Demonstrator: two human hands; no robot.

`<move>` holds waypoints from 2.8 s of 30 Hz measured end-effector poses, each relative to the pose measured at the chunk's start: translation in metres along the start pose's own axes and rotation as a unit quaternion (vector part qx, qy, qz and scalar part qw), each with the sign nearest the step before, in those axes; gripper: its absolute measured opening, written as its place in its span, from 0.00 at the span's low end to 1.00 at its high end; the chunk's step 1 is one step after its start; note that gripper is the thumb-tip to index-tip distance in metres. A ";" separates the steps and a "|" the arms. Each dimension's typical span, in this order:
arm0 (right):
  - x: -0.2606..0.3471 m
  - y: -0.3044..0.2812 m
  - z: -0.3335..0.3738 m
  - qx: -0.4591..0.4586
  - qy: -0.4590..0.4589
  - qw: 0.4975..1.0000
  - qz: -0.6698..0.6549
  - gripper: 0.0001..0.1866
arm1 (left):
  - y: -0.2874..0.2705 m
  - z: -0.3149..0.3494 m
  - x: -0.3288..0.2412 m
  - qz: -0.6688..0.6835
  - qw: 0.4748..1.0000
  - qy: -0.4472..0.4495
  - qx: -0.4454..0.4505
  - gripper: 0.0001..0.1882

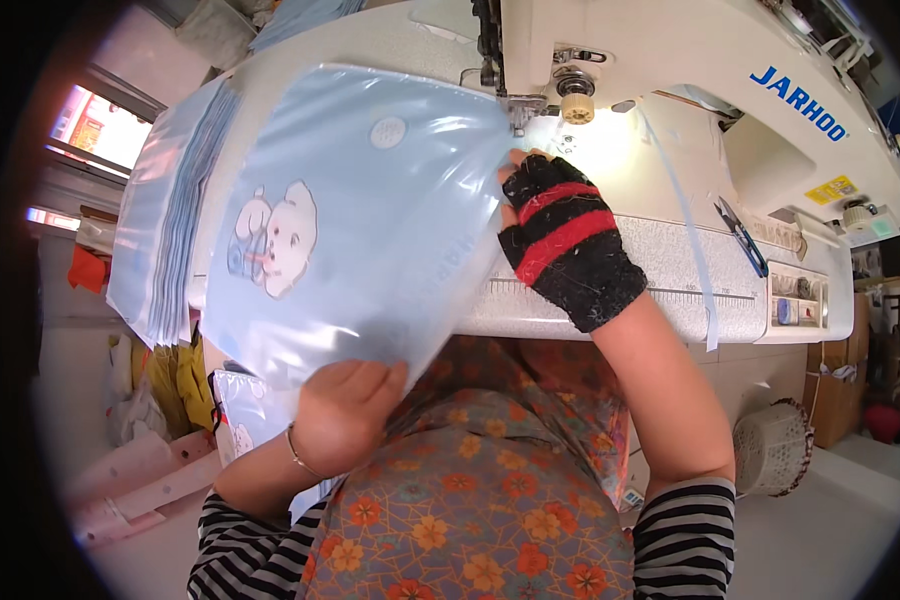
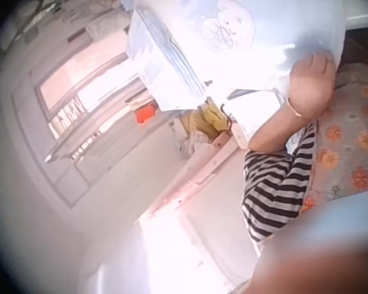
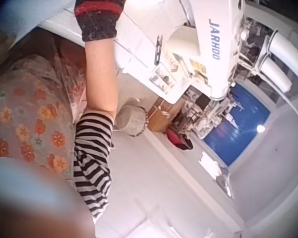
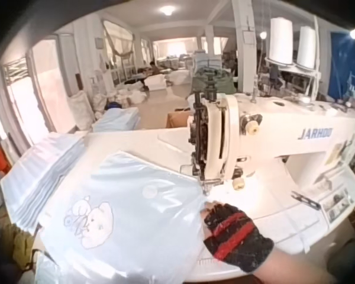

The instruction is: Using an industrial sewing machine to stitch the edges of printed plastic or fabric covers.

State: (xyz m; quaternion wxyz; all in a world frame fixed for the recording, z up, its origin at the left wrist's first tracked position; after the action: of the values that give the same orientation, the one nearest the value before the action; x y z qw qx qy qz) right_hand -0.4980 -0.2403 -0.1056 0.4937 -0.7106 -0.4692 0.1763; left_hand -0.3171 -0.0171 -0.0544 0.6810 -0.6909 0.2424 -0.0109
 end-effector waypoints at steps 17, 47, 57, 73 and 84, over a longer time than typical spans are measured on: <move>-0.006 0.000 0.006 -0.015 0.010 1.000 0.004 0.18 | -0.001 0.066 0.071 -0.111 0.923 -0.297 -0.219 0.27; 0.008 -0.014 0.005 -0.028 -0.052 0.998 0.032 0.17 | -0.025 -0.012 0.224 -0.073 0.906 -0.326 -0.261 0.18; 0.005 -0.009 -0.003 0.007 -0.031 0.997 0.064 0.25 | -0.034 -0.064 0.270 -0.154 0.905 -0.312 -0.245 0.15; -0.001 -0.002 0.003 0.013 0.000 0.999 0.032 0.24 | -0.036 -0.034 0.263 -0.056 0.963 -0.113 -0.237 0.21; 0.005 -0.006 0.008 -0.025 -0.026 0.999 -0.024 0.17 | -0.042 0.005 0.212 -0.144 0.951 -0.090 -0.260 0.16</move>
State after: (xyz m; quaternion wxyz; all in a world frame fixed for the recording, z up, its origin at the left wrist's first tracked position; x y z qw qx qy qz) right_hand -0.5043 -0.2314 -0.1034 0.4673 -0.7068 -0.5028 0.1711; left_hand -0.1145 -0.0881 -0.0822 0.4878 -0.8698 0.0725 0.0167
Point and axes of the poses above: each hand's wrist, its own z-axis away from the middle knuckle, its own y-axis out of the palm, x = y × z, the point moved 1 cm from there along -z, towards the middle knuckle, and after that the axes turned 3 degrees about z, right-handed, at the moved point
